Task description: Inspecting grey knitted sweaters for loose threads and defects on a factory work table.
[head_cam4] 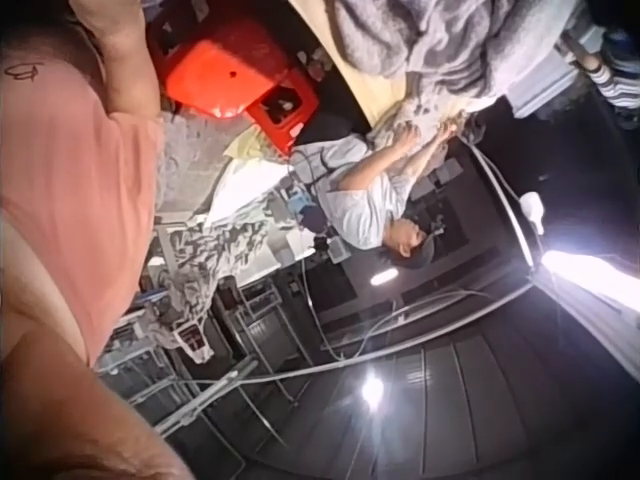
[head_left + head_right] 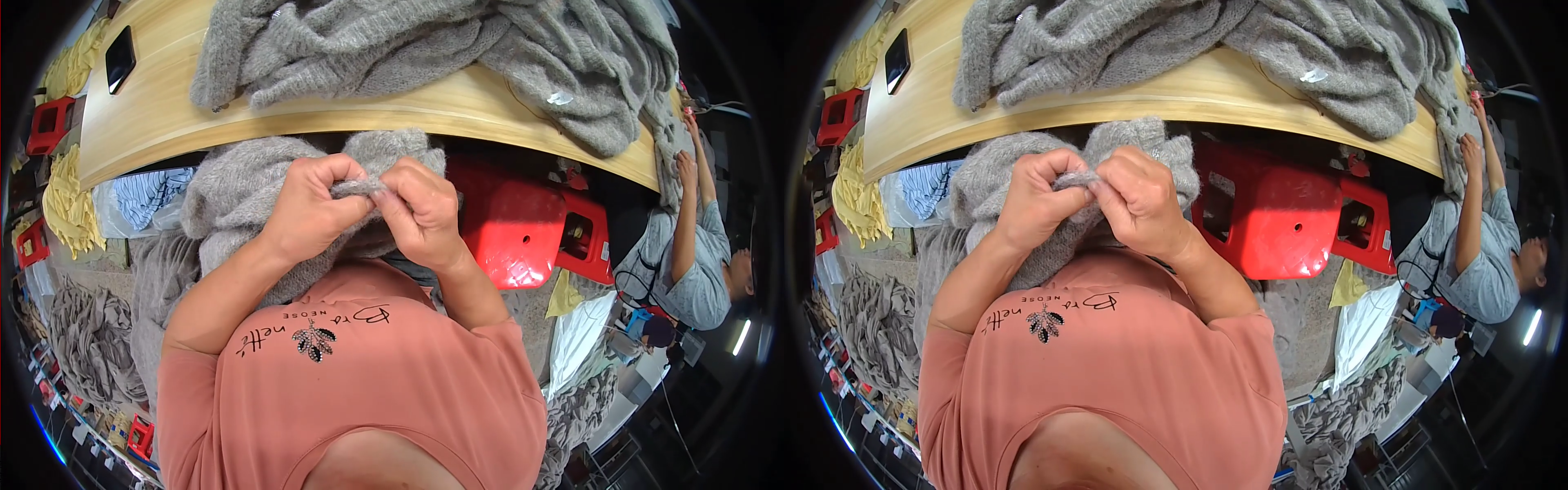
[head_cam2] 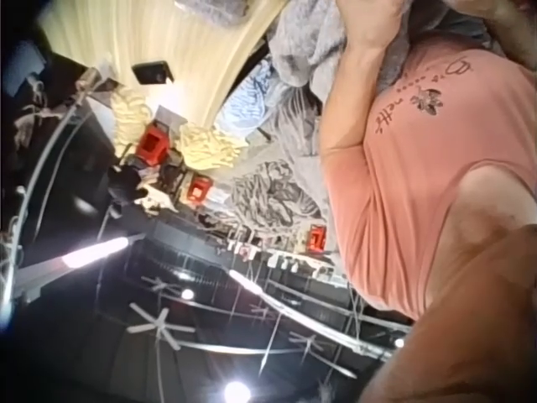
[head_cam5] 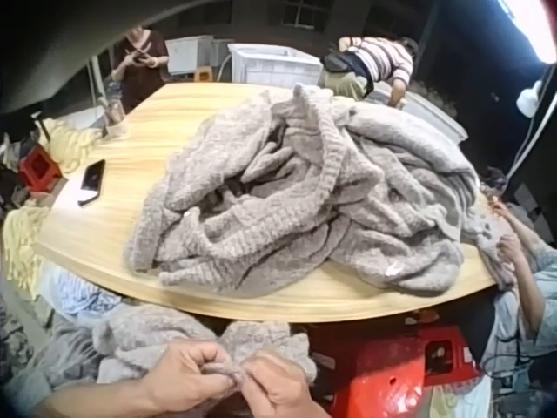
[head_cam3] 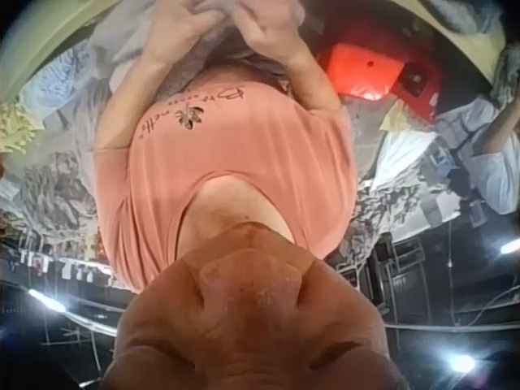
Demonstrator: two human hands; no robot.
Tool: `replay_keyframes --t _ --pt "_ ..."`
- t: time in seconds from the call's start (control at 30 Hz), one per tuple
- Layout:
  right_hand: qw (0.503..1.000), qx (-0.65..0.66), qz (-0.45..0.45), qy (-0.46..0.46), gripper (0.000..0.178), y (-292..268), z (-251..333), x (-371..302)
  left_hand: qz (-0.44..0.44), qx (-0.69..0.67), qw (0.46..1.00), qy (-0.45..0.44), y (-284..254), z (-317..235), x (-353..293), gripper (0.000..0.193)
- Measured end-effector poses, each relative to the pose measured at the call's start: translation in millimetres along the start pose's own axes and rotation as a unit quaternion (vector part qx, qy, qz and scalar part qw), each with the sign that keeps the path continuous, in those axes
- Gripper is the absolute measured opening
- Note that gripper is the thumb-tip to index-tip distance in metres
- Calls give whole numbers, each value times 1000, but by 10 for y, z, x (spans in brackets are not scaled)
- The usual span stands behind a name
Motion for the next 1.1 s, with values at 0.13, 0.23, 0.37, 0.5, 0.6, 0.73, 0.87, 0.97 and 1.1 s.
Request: replay_keyframes --t 0.13,0.23,0.37,0.5,0.6,0.73,0.87,0.97,1.1 --pt "951 -160 -255 -73 10 -105 -48 -160 4 -76 996 -53 23 16 126 6" --pt "948 -157 -275 -29 19 -127 -54 -434 -115 -215 969 -35 7 10 264 6" --pt "945 -205 -245 68 40 31 -285 -606 -122 -265 956 -2 4 -43 371 7" --pt "928 -262 -257 70 34 45 -684 -493 -136 -288 948 -6 -94 -90 378 6" --pt "951 -61 -256 164 25 -10 -790 -439 -150 -298 943 11 -170 -83 350 5" --pt "758 537 -242 281 23 -67 -572 -463 -166 -339 926 -2 -237 -55 346 5" --pt "962 95 -175 185 60 -183 -213 -528 -186 -355 916 3 -364 -85 407 6" --pt "961 -168 -161 150 63 -122 -167 -562 -250 -368 896 9 -465 -89 416 7" --pt "958 54 -212 188 31 -81 -257 -616 -266 -373 889 5 -537 -71 370 8"
Point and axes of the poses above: each hand's wrist, its own x-axis towards the middle knuckle, its own y-axis out of the palm, z = x × y, the point moved 1 cm from there along x, towards the middle knuckle, and after that the axes turned 9 degrees about y, right-handed, at the moved point
